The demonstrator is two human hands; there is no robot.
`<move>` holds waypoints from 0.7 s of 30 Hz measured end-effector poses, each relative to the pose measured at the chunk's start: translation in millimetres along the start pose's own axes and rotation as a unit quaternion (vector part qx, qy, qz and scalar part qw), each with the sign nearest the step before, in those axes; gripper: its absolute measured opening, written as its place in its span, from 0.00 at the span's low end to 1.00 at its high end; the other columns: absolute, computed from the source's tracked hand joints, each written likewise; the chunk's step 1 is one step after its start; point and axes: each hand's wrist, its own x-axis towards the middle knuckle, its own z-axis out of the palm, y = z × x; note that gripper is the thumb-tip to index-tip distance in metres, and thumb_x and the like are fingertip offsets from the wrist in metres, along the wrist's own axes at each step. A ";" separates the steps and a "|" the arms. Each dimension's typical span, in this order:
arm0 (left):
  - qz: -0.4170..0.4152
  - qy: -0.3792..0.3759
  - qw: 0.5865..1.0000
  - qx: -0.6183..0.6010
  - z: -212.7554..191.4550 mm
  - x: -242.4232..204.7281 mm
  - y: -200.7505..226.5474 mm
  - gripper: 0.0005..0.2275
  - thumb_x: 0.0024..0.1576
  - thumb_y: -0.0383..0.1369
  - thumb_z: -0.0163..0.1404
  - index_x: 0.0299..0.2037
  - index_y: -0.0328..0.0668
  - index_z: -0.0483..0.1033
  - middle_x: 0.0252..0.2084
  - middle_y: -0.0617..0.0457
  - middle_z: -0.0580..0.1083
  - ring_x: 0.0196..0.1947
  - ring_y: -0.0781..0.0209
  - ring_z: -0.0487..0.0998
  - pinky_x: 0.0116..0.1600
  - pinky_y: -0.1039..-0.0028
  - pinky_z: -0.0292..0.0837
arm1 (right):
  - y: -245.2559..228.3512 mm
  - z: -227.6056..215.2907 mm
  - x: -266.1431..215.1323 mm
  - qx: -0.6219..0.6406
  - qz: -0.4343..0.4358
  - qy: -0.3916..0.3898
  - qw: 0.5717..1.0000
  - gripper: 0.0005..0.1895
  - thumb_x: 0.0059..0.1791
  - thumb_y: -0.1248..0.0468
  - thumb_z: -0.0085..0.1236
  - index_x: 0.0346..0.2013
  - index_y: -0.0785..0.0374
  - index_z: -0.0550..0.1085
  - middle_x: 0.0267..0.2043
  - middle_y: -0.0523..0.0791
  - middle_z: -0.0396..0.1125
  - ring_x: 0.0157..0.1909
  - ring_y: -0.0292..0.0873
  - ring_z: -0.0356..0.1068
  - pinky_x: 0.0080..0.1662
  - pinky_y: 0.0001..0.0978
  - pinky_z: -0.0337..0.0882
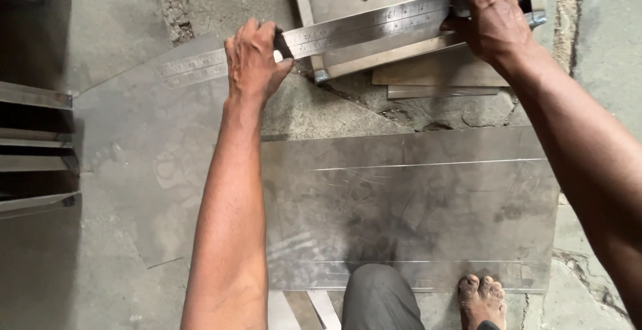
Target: The person uses a metal square ruler and a white marker to draw straight lines on a large metal sheet. They position the ruler at various angles to create intersecting lines and then flip the sheet to mark the other side.
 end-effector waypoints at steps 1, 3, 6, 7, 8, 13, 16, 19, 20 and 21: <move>0.005 0.003 1.000 -0.007 -1.5 -0.1 1.0 0.23 0.45 0.44 0.73 0.41 0.45 0.74 0.37 0.53 0.71 0.38 0.58 0.71 0.47 0.59 0.66 | -1.2 -0.1 -1.1 0.008 0.000 -0.002 1.000 0.33 0.50 0.64 0.72 0.63 0.65 0.63 0.64 0.58 0.60 0.61 0.65 0.65 0.57 0.56 0.69; -0.023 -0.014 1.000 -0.013 -3.4 1.1 7.1 0.27 0.44 0.50 0.72 0.41 0.43 0.74 0.38 0.51 0.72 0.40 0.56 0.72 0.50 0.55 0.66 | -1.3 0.3 -2.4 -0.001 -0.012 0.003 1.000 0.31 0.50 0.65 0.72 0.61 0.67 0.63 0.63 0.59 0.61 0.61 0.65 0.66 0.57 0.55 0.70; -0.058 -0.022 0.998 0.001 -3.2 5.6 20.1 0.31 0.41 0.56 0.71 0.43 0.41 0.73 0.41 0.48 0.73 0.45 0.52 0.74 0.57 0.44 0.63 | -0.9 1.1 -2.4 0.002 -0.010 0.009 1.000 0.30 0.50 0.65 0.73 0.60 0.67 0.64 0.62 0.58 0.62 0.59 0.64 0.67 0.56 0.54 0.70; -0.068 -0.022 0.997 0.009 -2.4 7.1 23.6 0.33 0.41 0.57 0.70 0.44 0.40 0.73 0.42 0.48 0.74 0.46 0.51 0.74 0.59 0.40 0.61 | -1.1 2.3 -2.2 0.005 -0.005 0.010 1.000 0.30 0.50 0.64 0.73 0.60 0.66 0.64 0.62 0.58 0.62 0.58 0.63 0.68 0.56 0.53 0.70; -0.072 -0.020 0.997 0.006 -0.8 7.1 27.5 0.33 0.42 0.57 0.70 0.45 0.40 0.72 0.43 0.47 0.74 0.48 0.50 0.74 0.61 0.39 0.59 | -0.6 3.0 -2.8 0.007 -0.012 0.013 1.000 0.29 0.50 0.65 0.73 0.59 0.67 0.64 0.62 0.58 0.62 0.58 0.63 0.68 0.56 0.53 0.70; -0.091 -0.014 0.996 0.006 0.5 7.4 42.4 0.33 0.42 0.56 0.69 0.46 0.38 0.73 0.45 0.45 0.75 0.52 0.46 0.73 0.66 0.36 0.52 | 0.0 2.3 -3.2 0.013 -0.014 0.018 1.000 0.29 0.50 0.65 0.72 0.60 0.66 0.65 0.62 0.58 0.62 0.58 0.64 0.68 0.55 0.53 0.71; -0.109 -0.024 0.994 -0.008 -3.4 7.4 45.0 0.34 0.41 0.55 0.70 0.47 0.37 0.73 0.46 0.44 0.74 0.53 0.44 0.72 0.67 0.39 0.52 | 0.2 0.8 -4.3 0.011 -0.020 0.011 1.000 0.26 0.50 0.67 0.71 0.56 0.68 0.65 0.61 0.58 0.63 0.61 0.64 0.66 0.56 0.54 0.70; -0.098 -0.012 0.995 -0.009 -5.0 8.3 45.9 0.35 0.40 0.55 0.71 0.48 0.35 0.73 0.46 0.42 0.74 0.52 0.42 0.71 0.66 0.38 0.51 | -0.4 0.8 -3.8 0.007 -0.013 0.009 1.000 0.26 0.51 0.66 0.71 0.56 0.67 0.65 0.61 0.58 0.63 0.62 0.65 0.65 0.57 0.55 0.69; -0.099 -0.015 0.995 -0.007 -5.3 8.4 46.1 0.35 0.40 0.54 0.71 0.47 0.35 0.73 0.46 0.43 0.74 0.53 0.42 0.71 0.66 0.38 0.51 | -0.1 0.7 -3.4 0.005 -0.019 0.013 1.000 0.26 0.50 0.66 0.71 0.56 0.67 0.65 0.61 0.59 0.63 0.62 0.65 0.65 0.57 0.55 0.69; -0.100 -0.018 0.995 -0.005 -5.5 8.3 46.2 0.34 0.41 0.54 0.71 0.47 0.35 0.73 0.46 0.43 0.74 0.53 0.42 0.71 0.67 0.38 0.50 | 0.3 0.7 -3.1 0.003 -0.026 0.018 1.000 0.26 0.50 0.66 0.72 0.56 0.68 0.66 0.61 0.59 0.63 0.62 0.65 0.65 0.56 0.55 0.69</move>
